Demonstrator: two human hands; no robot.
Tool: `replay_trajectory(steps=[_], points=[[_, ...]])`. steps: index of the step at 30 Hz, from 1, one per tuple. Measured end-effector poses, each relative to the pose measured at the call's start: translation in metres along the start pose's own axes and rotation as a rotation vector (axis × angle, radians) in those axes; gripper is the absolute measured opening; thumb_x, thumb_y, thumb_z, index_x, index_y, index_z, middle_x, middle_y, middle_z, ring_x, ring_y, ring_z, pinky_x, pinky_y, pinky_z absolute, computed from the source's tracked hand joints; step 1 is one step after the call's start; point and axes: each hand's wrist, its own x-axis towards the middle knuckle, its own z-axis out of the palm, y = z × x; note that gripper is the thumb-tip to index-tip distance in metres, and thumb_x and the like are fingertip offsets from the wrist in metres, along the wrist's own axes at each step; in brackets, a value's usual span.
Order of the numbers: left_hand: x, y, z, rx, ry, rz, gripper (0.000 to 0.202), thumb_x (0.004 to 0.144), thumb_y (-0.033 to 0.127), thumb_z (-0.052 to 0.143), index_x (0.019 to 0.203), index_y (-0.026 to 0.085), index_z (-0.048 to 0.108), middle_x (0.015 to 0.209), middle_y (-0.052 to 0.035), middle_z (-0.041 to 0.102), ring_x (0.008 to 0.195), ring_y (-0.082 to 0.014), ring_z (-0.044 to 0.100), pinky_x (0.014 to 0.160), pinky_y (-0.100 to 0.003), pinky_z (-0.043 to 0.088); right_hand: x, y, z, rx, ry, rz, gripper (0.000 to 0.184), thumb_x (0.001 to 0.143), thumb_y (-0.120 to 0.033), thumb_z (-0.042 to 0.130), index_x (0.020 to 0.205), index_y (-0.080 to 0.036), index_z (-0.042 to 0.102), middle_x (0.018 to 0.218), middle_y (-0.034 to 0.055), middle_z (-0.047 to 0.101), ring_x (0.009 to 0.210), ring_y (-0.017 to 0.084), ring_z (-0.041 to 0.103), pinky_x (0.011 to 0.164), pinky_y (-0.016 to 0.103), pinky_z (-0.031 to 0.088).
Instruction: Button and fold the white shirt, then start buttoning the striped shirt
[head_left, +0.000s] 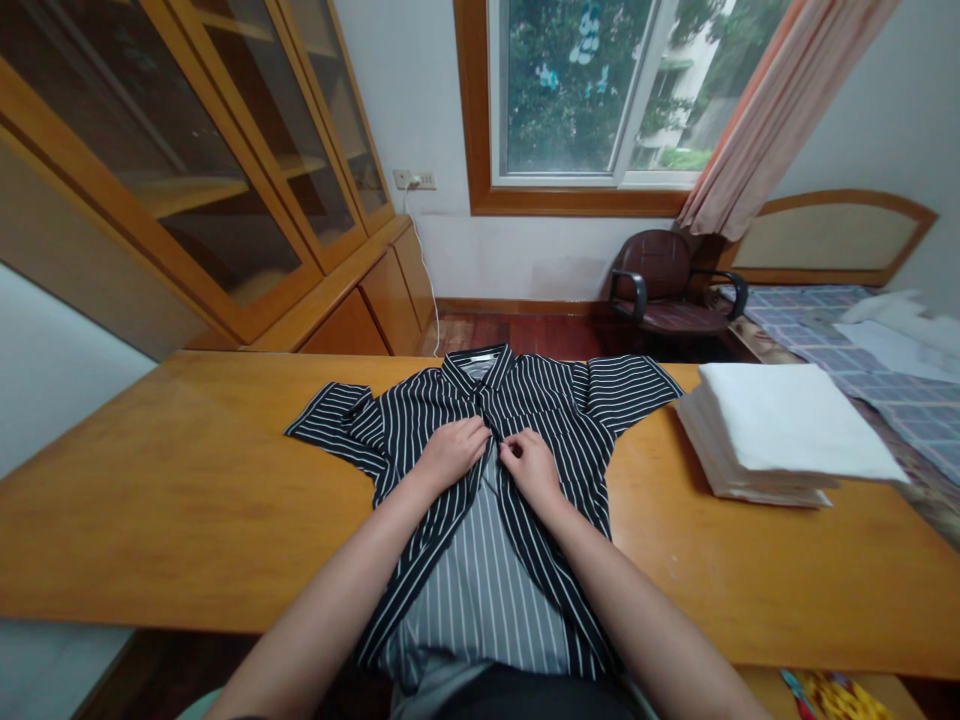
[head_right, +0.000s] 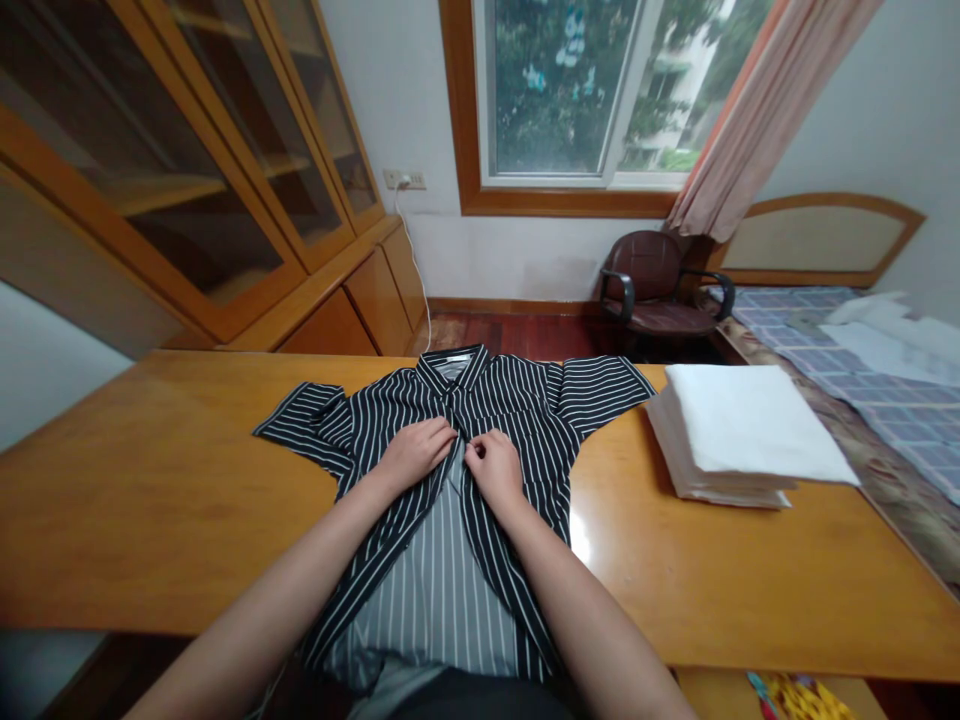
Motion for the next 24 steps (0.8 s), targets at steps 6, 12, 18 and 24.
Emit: replay_trajectory(steps=[6, 12, 18, 24], points=[[0.006, 0.005, -0.008, -0.089, -0.014, 0.081, 0.017, 0.094, 0.018, 0.048, 0.101, 0.02, 0.063, 0.116, -0.0081, 0.063, 0.106, -0.0218, 0.061, 0.094, -0.038, 0.05, 0.013, 0.01, -0.008, 0.279, -0.027, 0.11, 0.014, 0.084, -0.027, 0.057, 0.077, -0.019, 0.067, 0.081, 0.0029, 0.067, 0.077, 0.018, 0.062, 0.074, 0.028, 0.047], [0.008, 0.005, 0.014, -0.165, -0.004, -0.07, 0.023, 0.088, 0.012, 0.05, 0.106, 0.021, 0.062, 0.104, -0.0047, 0.069, 0.093, -0.0178, 0.068, 0.083, -0.029, 0.054, 0.024, 0.014, -0.015, 0.374, -0.073, 0.152, 0.018, 0.086, -0.032, 0.051, 0.082, -0.021, 0.064, 0.082, 0.0011, 0.068, 0.078, 0.018, 0.063, 0.076, 0.028, 0.047], [0.002, -0.002, 0.033, -0.262, 0.076, -0.157, 0.013, 0.088, 0.013, 0.049, 0.094, 0.02, 0.058, 0.084, -0.0015, 0.063, 0.078, -0.0164, 0.064, 0.075, -0.028, 0.052, 0.018, 0.006, -0.006, 0.341, -0.042, 0.138, 0.019, 0.088, -0.032, 0.05, 0.082, -0.02, 0.064, 0.08, 0.0012, 0.068, 0.075, 0.018, 0.063, 0.072, 0.027, 0.046], [-0.003, -0.004, 0.033, -0.454, 0.116, -0.163, 0.009, 0.094, 0.019, 0.048, 0.098, 0.02, 0.057, 0.09, -0.0019, 0.062, 0.083, -0.0153, 0.063, 0.078, -0.028, 0.051, 0.012, 0.01, -0.002, 0.387, -0.053, 0.104, 0.019, 0.088, -0.033, 0.053, 0.087, -0.02, 0.067, 0.083, 0.003, 0.07, 0.077, 0.019, 0.065, 0.073, 0.028, 0.047]])
